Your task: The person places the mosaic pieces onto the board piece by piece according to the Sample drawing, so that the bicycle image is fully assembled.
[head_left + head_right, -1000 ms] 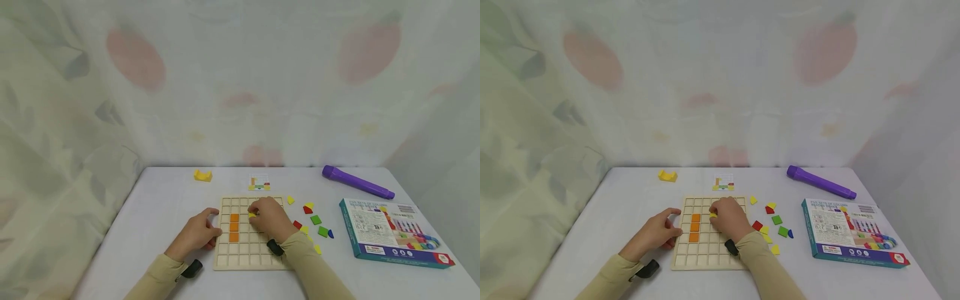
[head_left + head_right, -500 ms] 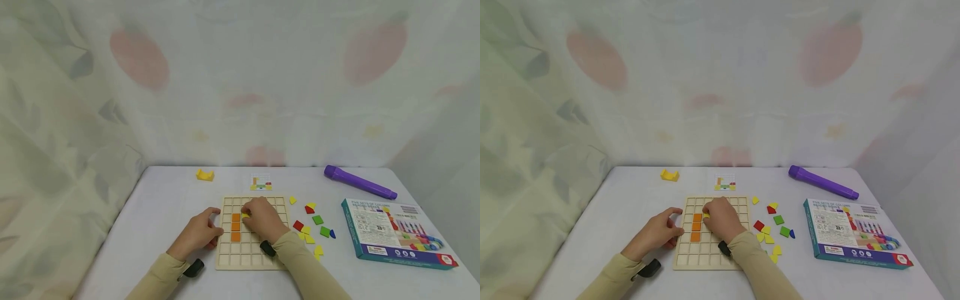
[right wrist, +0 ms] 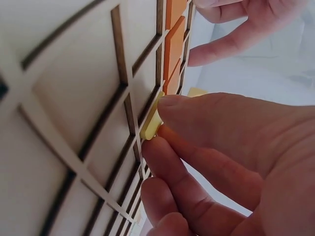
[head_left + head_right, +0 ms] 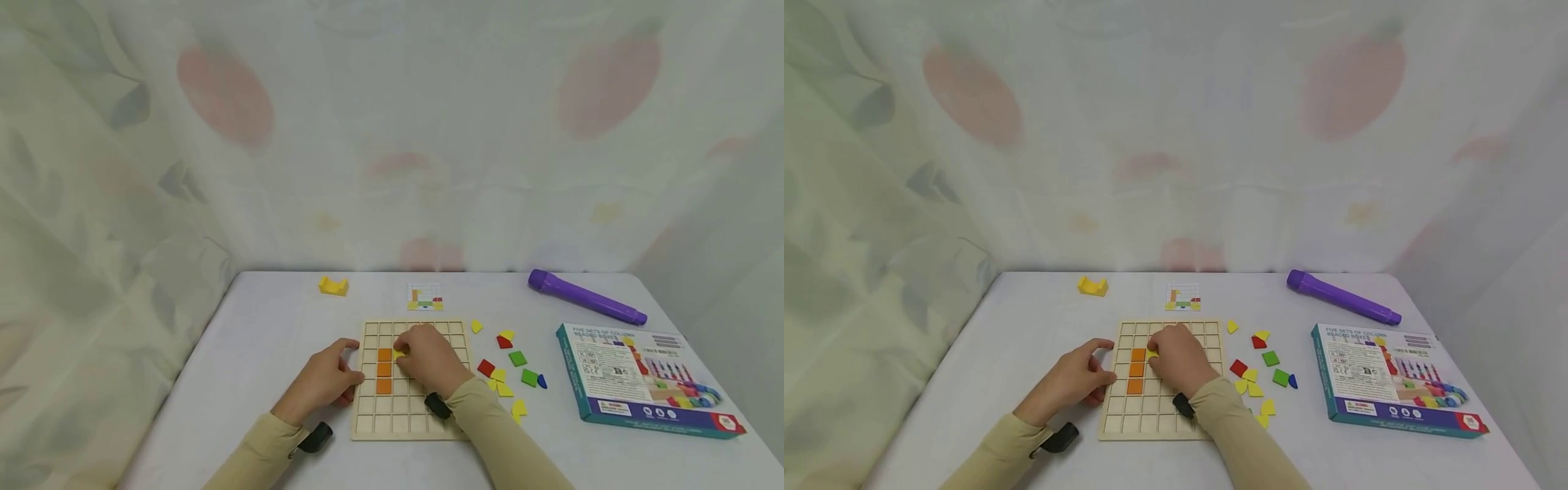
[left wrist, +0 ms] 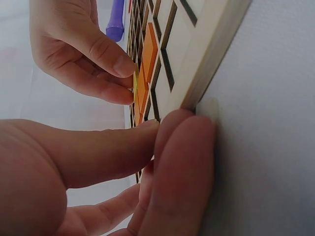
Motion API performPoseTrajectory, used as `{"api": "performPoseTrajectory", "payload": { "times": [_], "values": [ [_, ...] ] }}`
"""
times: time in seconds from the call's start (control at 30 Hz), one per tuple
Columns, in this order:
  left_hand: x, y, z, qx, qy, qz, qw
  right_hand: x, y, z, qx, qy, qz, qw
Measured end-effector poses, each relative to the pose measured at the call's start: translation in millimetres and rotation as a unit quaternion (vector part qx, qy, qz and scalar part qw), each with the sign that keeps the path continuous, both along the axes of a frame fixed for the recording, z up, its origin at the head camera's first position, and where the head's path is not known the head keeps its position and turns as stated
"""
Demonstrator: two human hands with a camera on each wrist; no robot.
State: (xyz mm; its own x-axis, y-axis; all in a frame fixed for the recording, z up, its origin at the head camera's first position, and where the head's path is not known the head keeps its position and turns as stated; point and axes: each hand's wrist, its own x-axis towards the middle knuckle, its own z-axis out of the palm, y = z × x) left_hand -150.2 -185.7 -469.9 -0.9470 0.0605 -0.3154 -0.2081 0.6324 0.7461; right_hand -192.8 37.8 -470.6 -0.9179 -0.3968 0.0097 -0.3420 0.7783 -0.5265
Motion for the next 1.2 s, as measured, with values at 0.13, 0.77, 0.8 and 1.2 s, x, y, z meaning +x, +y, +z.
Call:
{"api": "performPoseTrajectory", "payload": {
  "times": [0.13,0.77,0.8,1.2],
  "values": [
    [0.3,-0.8,0.7,0.002,0.000,-0.003,1.0000,0.9,-0.3,0.8,0.004,0.004,0.000,1.0000],
    [-0.3,-1.8,2.1,0.006,0.002,-0.001,1.0000,1.2,38.8,12.7,-0.030,-0.012,-0.052,0.9981],
    [-0.5,-2.0,2.2,0.009,0.002,0.000,1.0000,2.2,46.7,14.5,-0.026,-0.018,-0.061,0.9977],
    [-0.7,-2.6,-0.9,0.014,-0.008,0.003,0.9999,32.3,139.5,12.3,0.047,-0.042,-0.129,0.9896]
  ]
}}
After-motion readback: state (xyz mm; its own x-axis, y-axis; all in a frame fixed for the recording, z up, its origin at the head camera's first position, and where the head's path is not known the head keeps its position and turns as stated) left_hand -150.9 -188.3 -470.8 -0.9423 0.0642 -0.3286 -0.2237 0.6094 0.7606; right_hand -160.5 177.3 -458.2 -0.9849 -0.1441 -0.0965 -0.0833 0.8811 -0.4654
